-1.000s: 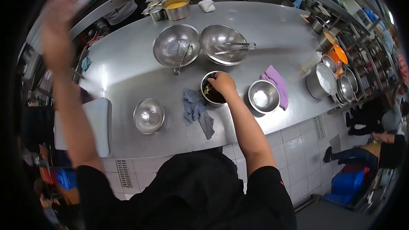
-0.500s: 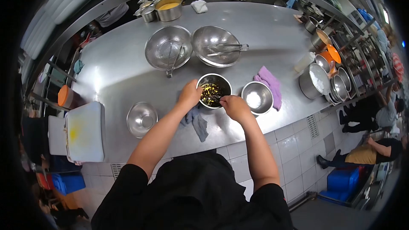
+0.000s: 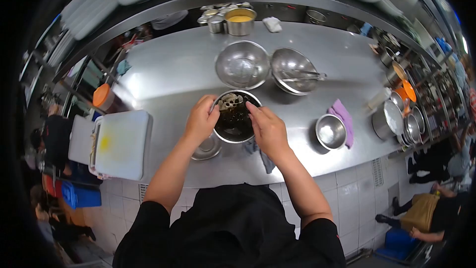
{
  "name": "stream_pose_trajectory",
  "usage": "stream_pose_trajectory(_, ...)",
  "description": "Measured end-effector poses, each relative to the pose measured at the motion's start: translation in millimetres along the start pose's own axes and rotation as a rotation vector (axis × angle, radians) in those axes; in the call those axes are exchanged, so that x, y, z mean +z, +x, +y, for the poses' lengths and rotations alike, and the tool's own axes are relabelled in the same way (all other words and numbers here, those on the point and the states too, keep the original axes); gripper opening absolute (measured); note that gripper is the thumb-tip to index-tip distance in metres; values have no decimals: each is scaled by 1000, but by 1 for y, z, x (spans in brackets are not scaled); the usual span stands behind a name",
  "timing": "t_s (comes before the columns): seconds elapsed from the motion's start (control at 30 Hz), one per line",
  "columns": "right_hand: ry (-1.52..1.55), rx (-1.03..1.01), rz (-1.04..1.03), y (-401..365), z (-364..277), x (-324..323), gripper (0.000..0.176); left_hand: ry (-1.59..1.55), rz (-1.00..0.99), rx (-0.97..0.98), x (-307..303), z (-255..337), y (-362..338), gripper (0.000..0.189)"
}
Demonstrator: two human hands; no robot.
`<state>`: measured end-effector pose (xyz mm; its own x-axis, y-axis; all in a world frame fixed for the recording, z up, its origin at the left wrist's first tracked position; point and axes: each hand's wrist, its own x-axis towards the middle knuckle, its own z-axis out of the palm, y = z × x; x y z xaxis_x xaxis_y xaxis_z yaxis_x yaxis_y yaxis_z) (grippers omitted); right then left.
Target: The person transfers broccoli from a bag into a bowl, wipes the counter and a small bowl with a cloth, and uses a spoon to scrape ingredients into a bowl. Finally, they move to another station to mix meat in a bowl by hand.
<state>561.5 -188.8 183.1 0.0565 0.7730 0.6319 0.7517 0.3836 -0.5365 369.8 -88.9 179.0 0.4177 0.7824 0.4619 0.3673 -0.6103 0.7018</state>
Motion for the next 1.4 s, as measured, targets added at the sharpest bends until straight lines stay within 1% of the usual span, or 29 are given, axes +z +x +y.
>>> stream_pose_trajectory(0.13, -9, -127, -42, 15, -23, 48, 31, 94, 113, -21, -47, -13, -20, 15)
stream_pose_trajectory(0.17, 2, -145, -55, 16, -29, 57, 31, 106, 138, -53, -56, -17, -24, 14)
stream_pose_trajectory(0.23, 19, -138, -121, 16, -39, 71, 29, 126, 179, -102, -72, -27, -35, 12)
stream_pose_trajectory(0.3, 47, -151, -176, 16, -48, 81, 27, 180, 238, -57, -85, -38, -43, 11)
stream_pose_trajectory(0.4, 88, -159, -221, 19, -57, 94, 28, 193, 285, -75, -98, -44, -55, 10)
stream_pose_trajectory(0.47, 121, -217, -70, 26, -65, 104, 29, 203, 293, -86, -103, -46, -61, 10)
stream_pose_trajectory(0.6, 61, -234, -145, 26, -65, 120, 29, 248, 295, -66, -110, -48, -67, 9)
stream_pose_trajectory(0.7, 27, -186, -212, 17, -63, 122, 29, 278, 311, -38, -111, -52, -71, 9)
stream_pose_trajectory(0.73, 43, -183, -199, 14, -60, 122, 29, 274, 308, -45, -111, -53, -73, 9)
stream_pose_trajectory(0.8, 58, -173, -189, 8, -57, 123, 28, 329, 326, 32, -110, -54, -75, 8)
stream_pose_trajectory(0.9, 2, -127, -175, 3, -54, 124, 27, 322, 325, 40, -104, -62, -76, 7)
stream_pose_trajectory(0.93, 16, -105, -173, 1, -51, 126, 27, 318, 318, 41, -101, -65, -75, 7)
stream_pose_trajectory(1.0, 26, -75, -165, -4, -45, 130, 27, 352, 346, 115, -94, -72, -74, 9)
stream_pose_trajectory(1.1, 72, 9, -175, -12, -32, 139, 25, 359, 330, 146, -85, -82, -72, 12)
stream_pose_trajectory(1.17, 185, 52, -191, -16, -26, 144, 24, 367, 326, 168, -79, -87, -70, 13)
stream_pose_trajectory(1.2, 183, 62, -185, -18, -24, 146, 24, 380, 332, 186, -77, -90, -69, 14)
stream_pose_trajectory(1.27, 214, 75, -243, -20, -22, 149, 24, 383, 328, 217, -73, -94, -66, 14)
stream_pose_trajectory(1.4, 208, 116, -294, -26, -25, 147, 25, 402, 317, 282, -69, -99, -61, 15)
